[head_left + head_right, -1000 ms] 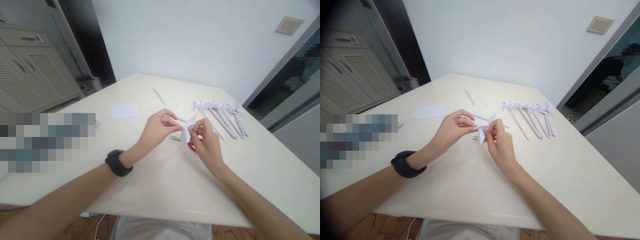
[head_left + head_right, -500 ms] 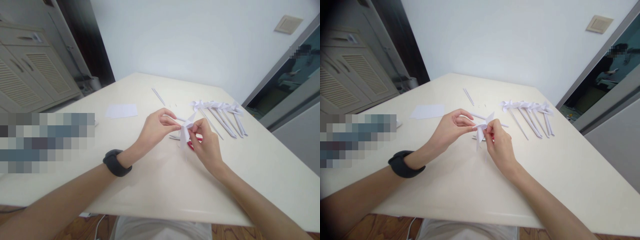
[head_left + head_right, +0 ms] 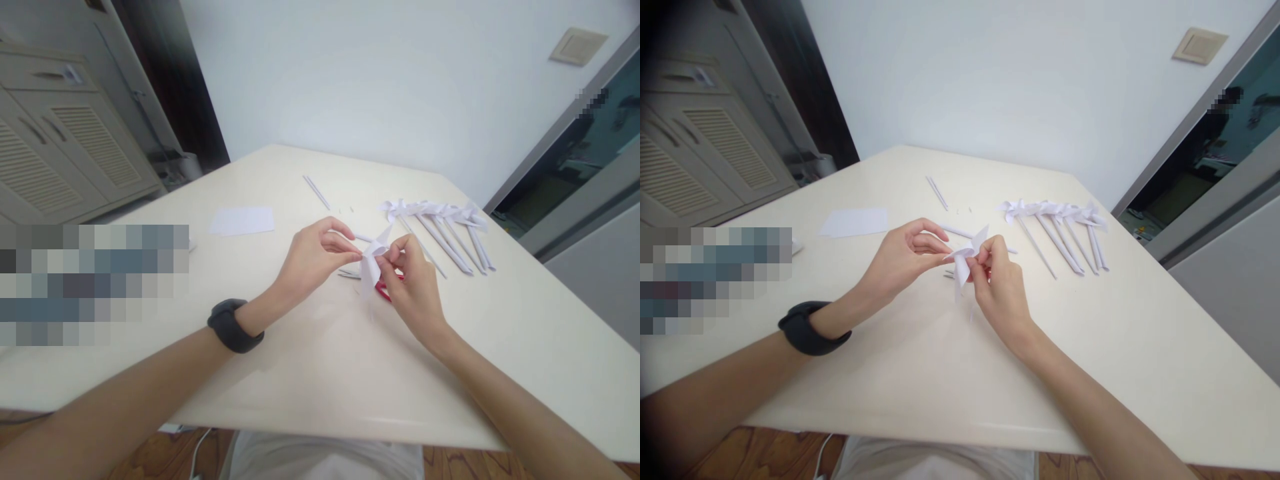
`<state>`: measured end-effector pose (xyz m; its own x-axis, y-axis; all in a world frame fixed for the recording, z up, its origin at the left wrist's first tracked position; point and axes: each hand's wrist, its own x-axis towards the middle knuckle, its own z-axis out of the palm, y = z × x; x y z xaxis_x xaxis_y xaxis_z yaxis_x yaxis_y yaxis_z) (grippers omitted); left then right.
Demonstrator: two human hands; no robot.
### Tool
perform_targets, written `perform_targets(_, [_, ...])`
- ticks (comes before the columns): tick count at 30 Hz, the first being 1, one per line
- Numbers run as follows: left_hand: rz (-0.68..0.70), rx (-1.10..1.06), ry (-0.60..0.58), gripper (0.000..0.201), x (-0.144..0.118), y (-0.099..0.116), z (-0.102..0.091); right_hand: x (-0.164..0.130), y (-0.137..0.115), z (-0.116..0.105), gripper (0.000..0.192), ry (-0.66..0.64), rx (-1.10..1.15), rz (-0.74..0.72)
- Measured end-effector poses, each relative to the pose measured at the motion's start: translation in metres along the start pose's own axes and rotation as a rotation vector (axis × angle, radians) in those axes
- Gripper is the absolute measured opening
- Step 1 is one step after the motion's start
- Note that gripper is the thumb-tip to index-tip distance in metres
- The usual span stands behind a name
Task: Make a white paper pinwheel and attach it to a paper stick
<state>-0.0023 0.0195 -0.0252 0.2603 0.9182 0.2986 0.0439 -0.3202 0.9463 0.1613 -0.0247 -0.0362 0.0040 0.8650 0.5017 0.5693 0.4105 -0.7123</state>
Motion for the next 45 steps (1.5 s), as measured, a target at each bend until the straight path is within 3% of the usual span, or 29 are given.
perform_targets(12, [-0.010,0.007,-0.018,0.022,0.0004,-0.0039,-0.0001,0.0010,0.0049,0.0026,0.017,0.027,-0.132,-0.069])
perform_targets(21, [-0.030,0.001,-0.069,0.027,0.0043,-0.0033,-0.0029,0.0065,0.0081,-0.0032,0.020,-0.067,0.125,-0.045])
perform_targets(28, [-0.028,0.003,-0.076,0.029,0.0036,-0.0021,-0.0042,0.0076,0.0100,-0.0030,0.021,-0.085,0.184,-0.035])
perform_targets(45, [-0.122,-0.037,-0.119,0.029,0.0065,0.0045,-0.0078,0.0070,0.0055,-0.0057,0.020,-0.105,0.021,-0.092])
